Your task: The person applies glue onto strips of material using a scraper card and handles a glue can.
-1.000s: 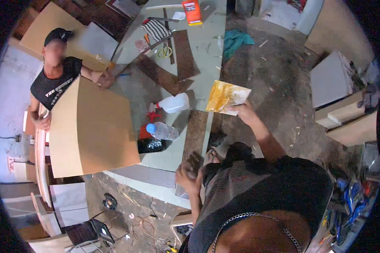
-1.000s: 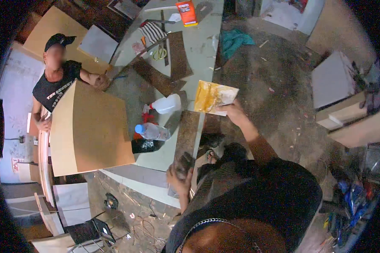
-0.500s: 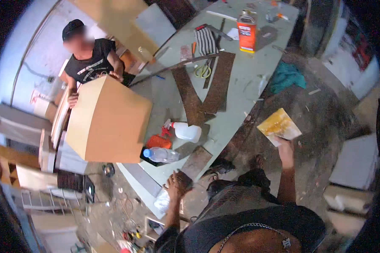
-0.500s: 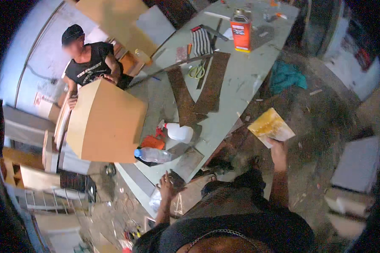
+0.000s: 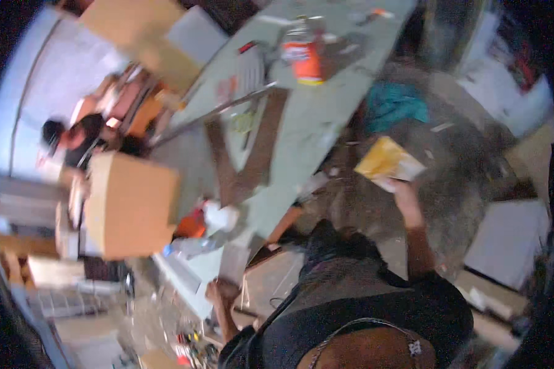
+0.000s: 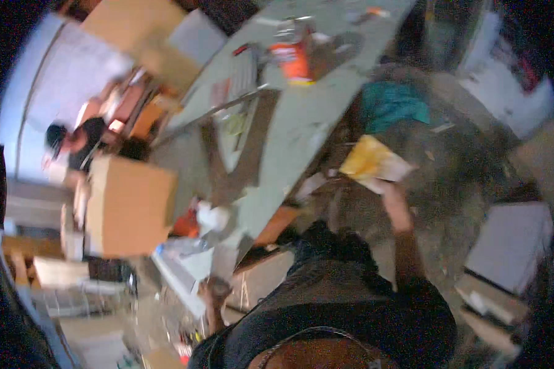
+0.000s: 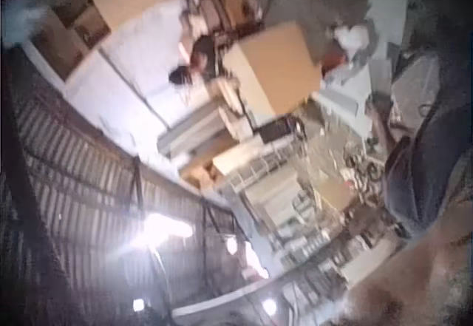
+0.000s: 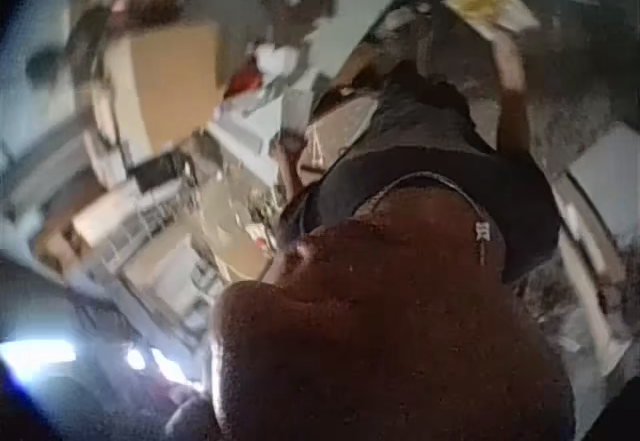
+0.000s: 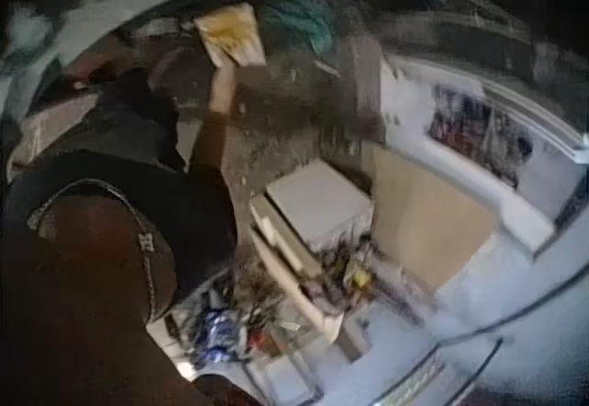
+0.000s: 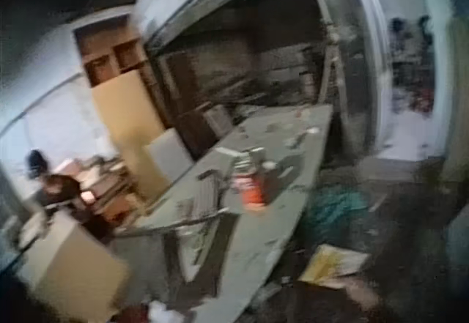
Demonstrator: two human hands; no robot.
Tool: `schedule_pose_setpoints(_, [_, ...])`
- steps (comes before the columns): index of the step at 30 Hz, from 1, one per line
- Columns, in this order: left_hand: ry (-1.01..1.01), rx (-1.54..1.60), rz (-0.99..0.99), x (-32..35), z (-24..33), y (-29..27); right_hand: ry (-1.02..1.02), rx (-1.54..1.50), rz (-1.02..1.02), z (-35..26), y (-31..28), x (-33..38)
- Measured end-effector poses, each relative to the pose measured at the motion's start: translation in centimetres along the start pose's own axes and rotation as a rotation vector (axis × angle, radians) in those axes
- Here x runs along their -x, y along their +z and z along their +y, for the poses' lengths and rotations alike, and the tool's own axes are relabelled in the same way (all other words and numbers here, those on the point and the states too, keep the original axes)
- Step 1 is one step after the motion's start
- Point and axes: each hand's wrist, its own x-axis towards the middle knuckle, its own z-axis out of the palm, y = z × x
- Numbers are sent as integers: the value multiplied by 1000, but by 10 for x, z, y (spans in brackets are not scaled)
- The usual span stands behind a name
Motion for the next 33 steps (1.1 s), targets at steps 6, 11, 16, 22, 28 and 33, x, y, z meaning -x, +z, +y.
schedule_pose_setpoints(6, [89,82,37,-26,139,-49,-18,-234,-10,-31,8,-59])
schedule_pose_setpoints(11, [277,245,-54,-140,271,-88,-102,-300,-4,-77,-10,-137])
schedule_pose_setpoints(16, [315,519,179,-259,340,-91,-191,-285,98,-104,-51,-226])
schedule_pose_setpoints(22, [288,265,350,-399,388,-153,-829,927,-86,-82,-181,-320])
schedule_pose_setpoints(28, [33,170,407,-521,411,-177,-67,-394,194,-116,-134,-448])
schedule_pose_setpoints(33, [38,39,404,-601,418,-131,24,-419,60,-199,-65,-525])
